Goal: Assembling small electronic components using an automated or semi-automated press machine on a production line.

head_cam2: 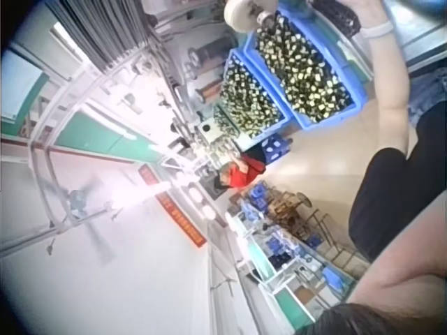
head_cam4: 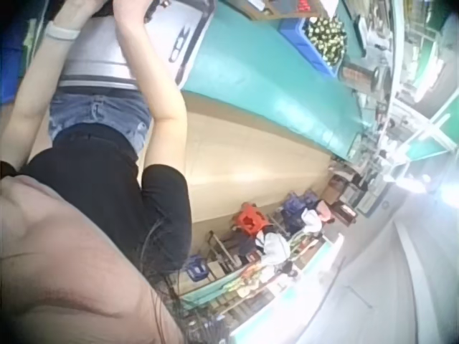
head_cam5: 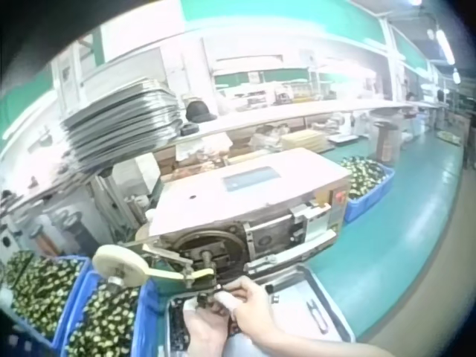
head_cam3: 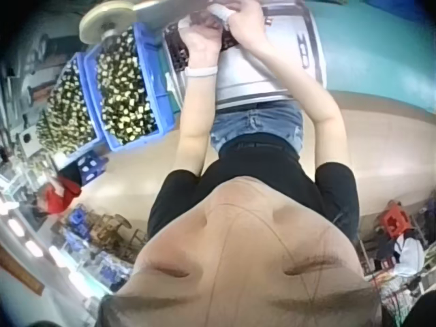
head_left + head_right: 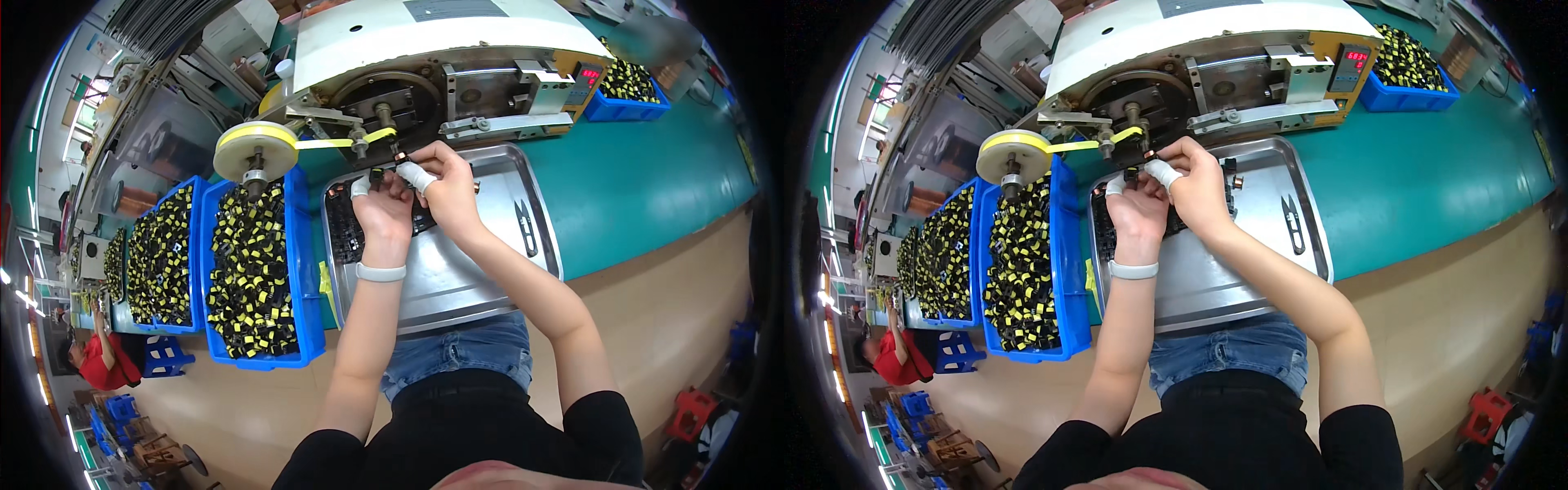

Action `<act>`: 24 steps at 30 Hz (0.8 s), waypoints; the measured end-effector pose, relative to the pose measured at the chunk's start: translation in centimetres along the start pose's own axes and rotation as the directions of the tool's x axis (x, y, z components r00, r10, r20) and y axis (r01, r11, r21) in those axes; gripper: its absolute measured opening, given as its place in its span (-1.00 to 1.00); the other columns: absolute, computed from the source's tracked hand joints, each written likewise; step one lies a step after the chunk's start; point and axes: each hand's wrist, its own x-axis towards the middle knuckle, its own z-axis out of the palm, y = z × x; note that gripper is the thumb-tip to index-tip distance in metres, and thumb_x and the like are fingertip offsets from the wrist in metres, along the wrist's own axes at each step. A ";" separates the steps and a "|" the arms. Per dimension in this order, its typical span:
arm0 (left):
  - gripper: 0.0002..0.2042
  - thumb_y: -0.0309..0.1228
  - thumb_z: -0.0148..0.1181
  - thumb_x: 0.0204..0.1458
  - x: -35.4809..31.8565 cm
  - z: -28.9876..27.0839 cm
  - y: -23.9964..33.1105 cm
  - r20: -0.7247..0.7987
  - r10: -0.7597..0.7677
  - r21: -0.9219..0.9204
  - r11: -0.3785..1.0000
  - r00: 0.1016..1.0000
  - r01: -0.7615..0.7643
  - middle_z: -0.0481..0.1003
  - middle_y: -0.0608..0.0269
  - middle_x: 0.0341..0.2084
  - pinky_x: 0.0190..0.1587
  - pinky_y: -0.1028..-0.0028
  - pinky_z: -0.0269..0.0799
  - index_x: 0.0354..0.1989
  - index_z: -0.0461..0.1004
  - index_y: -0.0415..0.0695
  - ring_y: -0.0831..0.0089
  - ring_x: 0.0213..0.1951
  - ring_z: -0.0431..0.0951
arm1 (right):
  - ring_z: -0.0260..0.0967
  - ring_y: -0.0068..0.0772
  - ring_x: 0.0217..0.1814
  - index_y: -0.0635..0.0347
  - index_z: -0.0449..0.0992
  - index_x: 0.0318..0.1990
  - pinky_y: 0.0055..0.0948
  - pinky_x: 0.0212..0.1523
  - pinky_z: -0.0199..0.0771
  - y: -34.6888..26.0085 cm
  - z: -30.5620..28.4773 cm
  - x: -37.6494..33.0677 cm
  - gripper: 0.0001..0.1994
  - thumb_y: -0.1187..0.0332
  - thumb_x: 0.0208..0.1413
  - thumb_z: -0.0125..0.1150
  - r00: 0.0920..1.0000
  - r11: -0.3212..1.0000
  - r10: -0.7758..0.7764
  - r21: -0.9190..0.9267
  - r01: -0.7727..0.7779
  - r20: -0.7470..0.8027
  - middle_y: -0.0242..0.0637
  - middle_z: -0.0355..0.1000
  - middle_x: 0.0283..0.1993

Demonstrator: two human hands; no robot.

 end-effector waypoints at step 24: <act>-0.79 -0.14 -0.02 0.08 -0.6 0.4 0.3 -0.066 0.169 0.013 0.986 0.983 -0.168 0.26 0.46 -0.51 -0.47 0.52 0.07 -0.30 0.28 0.01 0.58 -0.55 0.16 | 0.45 -0.49 -0.34 0.31 0.31 -0.08 -0.49 -0.34 0.44 2.9 1.8 1.1 -0.79 0.56 0.13 0.11 0.933 0.894 -0.357 -0.307 0.325 -0.051 -0.20 0.47 -0.23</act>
